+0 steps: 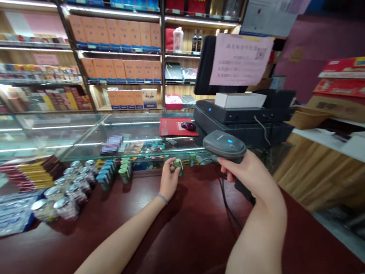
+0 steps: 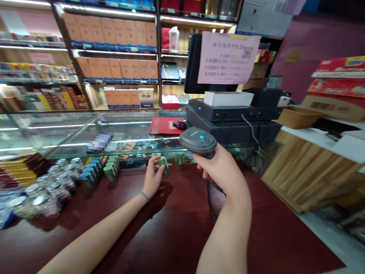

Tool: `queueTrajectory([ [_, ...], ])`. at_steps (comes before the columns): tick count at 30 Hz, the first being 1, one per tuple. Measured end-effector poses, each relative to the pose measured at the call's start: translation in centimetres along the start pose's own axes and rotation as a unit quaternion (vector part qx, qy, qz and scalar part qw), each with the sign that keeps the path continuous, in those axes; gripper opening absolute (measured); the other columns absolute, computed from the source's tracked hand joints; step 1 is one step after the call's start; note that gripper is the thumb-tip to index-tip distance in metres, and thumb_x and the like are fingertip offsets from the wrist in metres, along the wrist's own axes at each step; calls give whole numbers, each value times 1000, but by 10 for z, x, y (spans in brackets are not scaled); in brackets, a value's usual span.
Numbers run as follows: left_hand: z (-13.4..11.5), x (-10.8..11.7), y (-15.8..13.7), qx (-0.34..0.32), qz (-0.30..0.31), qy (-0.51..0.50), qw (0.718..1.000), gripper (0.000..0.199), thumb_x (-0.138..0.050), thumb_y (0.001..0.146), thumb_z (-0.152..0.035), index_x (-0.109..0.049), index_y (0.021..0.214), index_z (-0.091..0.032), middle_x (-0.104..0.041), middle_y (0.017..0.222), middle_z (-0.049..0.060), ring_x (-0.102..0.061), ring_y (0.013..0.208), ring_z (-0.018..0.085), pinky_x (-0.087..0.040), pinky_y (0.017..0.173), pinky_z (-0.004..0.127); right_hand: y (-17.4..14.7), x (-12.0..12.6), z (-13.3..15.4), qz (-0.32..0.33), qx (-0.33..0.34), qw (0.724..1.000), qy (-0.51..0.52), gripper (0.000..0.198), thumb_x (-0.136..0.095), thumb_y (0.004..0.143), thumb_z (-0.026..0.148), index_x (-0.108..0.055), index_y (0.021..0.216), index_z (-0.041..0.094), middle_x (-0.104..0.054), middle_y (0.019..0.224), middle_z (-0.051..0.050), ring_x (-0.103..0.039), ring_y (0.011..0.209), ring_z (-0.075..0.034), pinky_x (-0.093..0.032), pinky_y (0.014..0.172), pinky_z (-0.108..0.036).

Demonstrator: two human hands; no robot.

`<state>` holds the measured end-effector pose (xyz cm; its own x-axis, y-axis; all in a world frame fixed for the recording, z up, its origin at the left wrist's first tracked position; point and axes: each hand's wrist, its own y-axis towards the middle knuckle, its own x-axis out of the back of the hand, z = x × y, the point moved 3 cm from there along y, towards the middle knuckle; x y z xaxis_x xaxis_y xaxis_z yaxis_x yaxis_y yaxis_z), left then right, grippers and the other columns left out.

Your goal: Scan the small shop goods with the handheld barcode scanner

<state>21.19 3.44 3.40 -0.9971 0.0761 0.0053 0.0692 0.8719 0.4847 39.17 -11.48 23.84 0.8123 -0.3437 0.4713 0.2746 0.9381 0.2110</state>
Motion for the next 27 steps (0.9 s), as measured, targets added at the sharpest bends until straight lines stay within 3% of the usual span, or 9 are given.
queueTrajectory([
  [4, -19, 65, -16, 59, 21, -24, 998, 44, -62, 94, -33, -54, 137, -24, -57, 105, 4, -52, 76, 11, -48, 79, 27, 4, -26, 11, 46, 15, 997, -52, 23, -69, 80, 37, -61, 93, 20, -67, 63, 2, -59, 47, -14, -46, 46, -25],
  [9, -32, 146, -42, 135, 52, -68, 987, 52, -72, 88, -39, -60, 136, -26, -60, 103, 3, -54, 84, 13, -47, 79, 25, 1, -65, 30, 86, 50, 989, -106, 26, -68, 80, 36, -63, 101, 21, -64, 56, 3, -59, 46, -16, -46, 47, -26],
  [14, -35, 204, -62, 229, 22, -222, 947, 59, -78, 84, -41, -59, 138, -27, -63, 100, 2, -60, 82, 13, -47, 70, 22, -7, -104, 48, 119, 102, 974, -164, 30, -66, 80, 34, -65, 108, 24, -70, 67, 1, -65, 54, -20, -47, 53, -28],
  [19, -32, 228, -60, 285, -25, -339, 896, 55, -77, 84, -31, -59, 136, -29, -66, 107, 3, -63, 80, 12, -49, 66, 23, -20, -148, 62, 175, 149, 942, -245, 41, -66, 76, 32, -65, 117, 27, -78, 96, -5, -73, 89, -30, -49, 67, -32],
  [23, -27, 231, -58, 299, -41, -368, 879, 51, -74, 87, -29, -59, 136, -30, -67, 106, 4, -63, 79, 12, -49, 64, 23, -33, -175, 69, 222, 149, 910, -316, 42, -67, 76, 32, -64, 117, 27, -77, 88, -4, -74, 82, -29, -43, 62, -29],
  [27, -24, 232, -59, 298, -42, -352, 886, 50, -71, 90, -34, -57, 138, -31, -67, 112, 6, -64, 82, 13, -50, 65, 24, -44, -190, 71, 248, 164, 886, -356, 41, -68, 76, 33, -60, 116, 28, -76, 81, -2, -73, 71, -28, -36, 56, -28],
])
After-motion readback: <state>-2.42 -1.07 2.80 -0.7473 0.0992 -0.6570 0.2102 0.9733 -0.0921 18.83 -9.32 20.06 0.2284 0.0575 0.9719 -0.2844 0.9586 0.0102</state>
